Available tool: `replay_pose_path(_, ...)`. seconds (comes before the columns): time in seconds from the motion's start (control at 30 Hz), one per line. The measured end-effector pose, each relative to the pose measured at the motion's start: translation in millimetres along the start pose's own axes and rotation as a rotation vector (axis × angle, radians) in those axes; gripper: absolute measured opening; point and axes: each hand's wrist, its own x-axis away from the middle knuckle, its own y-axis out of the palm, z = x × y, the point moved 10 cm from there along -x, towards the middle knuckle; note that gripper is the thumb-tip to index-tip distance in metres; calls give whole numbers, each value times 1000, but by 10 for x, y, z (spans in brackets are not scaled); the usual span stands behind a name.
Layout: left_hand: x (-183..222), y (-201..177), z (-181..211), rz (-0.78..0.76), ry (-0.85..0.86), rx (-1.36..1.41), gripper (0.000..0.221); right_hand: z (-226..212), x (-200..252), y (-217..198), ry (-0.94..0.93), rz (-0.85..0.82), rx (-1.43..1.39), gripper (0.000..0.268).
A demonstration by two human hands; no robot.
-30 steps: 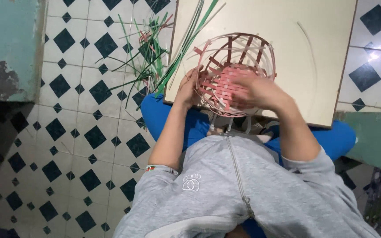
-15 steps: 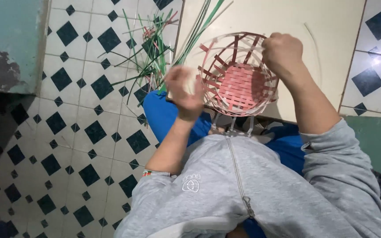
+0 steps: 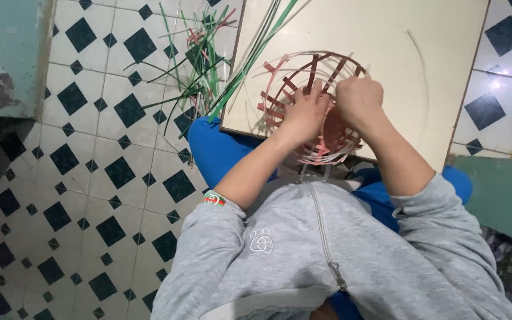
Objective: Weaving a small pink and white basket by tucking the vertical rib ends into the woven sides.
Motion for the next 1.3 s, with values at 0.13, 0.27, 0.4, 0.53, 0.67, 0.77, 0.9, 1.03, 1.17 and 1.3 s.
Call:
replay_pose_path(0.13, -10, -32, -62, -3, 16, 101, 53, 64, -31, 422, -2, 13, -32, 24)
replay_pose_path(0.27, -10, 182, 12, -84, 41, 53, 65, 22, 20, 514, 10, -19, -30, 23)
replay_pose_path(0.4, 54, 48, 65, -80, 43, -66, 57, 118, -25, 785, 23, -64, 6, 21)
replay_pose_path(0.53, -133, 337, 71, -33, 42, -196, 52, 109, 185, 294, -28, -35, -111, 19)
replay_pose_path(0.67, -165, 216, 174, 247, 138, -316, 29, 651, 342, 7, 18, 195, -545, 17)
replay_pose_path(0.77, -203, -39, 233, 17, 143, -320, 43, 1201, 639, -54, 222, 446, -897, 17)
replay_pose_path(0.9, -411, 385, 90, 186, 212, -129, 24, 1378, 799, 591, 571, 213, -1170, 22)
replay_pose_path(1.03, -269, 198, 165, 131, 216, -102, 25, 1235, 593, 969, 575, 89, -1266, 23)
replay_pose_path(1.17, -172, 52, 223, 100, 206, -89, 23, 1146, 452, 1083, 484, 9, -1194, 16)
replay_pose_path(1.3, -147, -65, 261, 71, 185, -42, 16, 1223, 483, 1549, 435, -206, -1118, 14)
